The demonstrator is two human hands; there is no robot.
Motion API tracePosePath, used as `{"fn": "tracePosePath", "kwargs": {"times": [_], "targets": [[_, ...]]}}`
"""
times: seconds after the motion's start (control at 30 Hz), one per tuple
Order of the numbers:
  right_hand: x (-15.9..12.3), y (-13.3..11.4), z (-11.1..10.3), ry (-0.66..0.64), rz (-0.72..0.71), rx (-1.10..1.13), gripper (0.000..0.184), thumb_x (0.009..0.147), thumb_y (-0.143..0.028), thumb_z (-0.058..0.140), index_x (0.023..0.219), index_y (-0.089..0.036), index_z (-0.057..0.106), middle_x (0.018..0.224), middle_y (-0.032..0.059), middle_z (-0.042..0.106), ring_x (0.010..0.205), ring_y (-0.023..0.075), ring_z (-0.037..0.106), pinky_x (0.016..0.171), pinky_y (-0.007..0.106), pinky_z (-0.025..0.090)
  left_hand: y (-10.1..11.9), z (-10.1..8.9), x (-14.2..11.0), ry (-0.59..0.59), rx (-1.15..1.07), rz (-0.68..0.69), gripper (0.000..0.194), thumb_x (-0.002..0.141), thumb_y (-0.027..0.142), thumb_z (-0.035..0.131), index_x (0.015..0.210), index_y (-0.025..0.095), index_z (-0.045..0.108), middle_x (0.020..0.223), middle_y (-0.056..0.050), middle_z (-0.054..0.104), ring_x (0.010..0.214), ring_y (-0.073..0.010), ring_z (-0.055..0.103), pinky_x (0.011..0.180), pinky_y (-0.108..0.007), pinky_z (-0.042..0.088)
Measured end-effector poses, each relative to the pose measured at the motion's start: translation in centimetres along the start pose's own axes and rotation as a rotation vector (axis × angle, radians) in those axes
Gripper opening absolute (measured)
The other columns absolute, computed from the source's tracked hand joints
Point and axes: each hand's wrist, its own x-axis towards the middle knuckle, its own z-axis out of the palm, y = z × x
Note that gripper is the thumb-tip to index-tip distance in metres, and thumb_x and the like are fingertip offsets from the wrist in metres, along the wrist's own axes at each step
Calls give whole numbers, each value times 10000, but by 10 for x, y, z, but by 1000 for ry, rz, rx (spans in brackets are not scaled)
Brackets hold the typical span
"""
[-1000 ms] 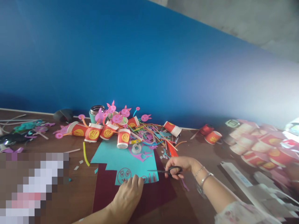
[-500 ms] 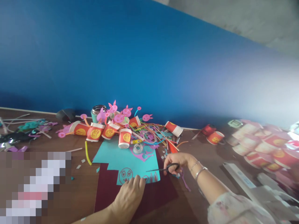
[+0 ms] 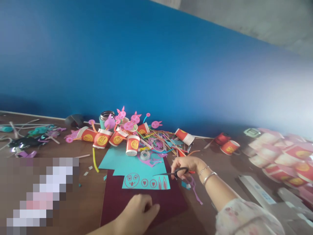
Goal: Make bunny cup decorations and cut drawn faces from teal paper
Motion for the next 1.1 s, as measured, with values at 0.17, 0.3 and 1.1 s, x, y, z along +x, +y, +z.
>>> {"fn": "tracePosePath", "kwargs": {"times": [0.17,0.3,1.1], "targets": [[1,1,3,-14,30,20,327,588,-197,751,895,-91,722,492,-23,645,322,47,503,288,102,355,5,11,7,-92,-1020,-304,421,818,591,466,921,186,515,536,57,517,322,-33,204,367,-197,77],[7,-7,5,-51,29,18,322,594,-211,750,895,-105,713,513,-18,655,347,54,527,312,106,385,2,13,16,-72,-1260,-286,368,779,507,592,844,158,494,508,58,512,330,-8,200,386,-192,22],[29,-22,19,-17,-59,-39,271,600,-227,753,834,-108,688,451,-64,594,284,37,457,278,98,353,-8,3,17,-210,-1380,-163,329,787,450,620,769,162,462,544,32,567,314,-5,265,367,-193,35]]}}
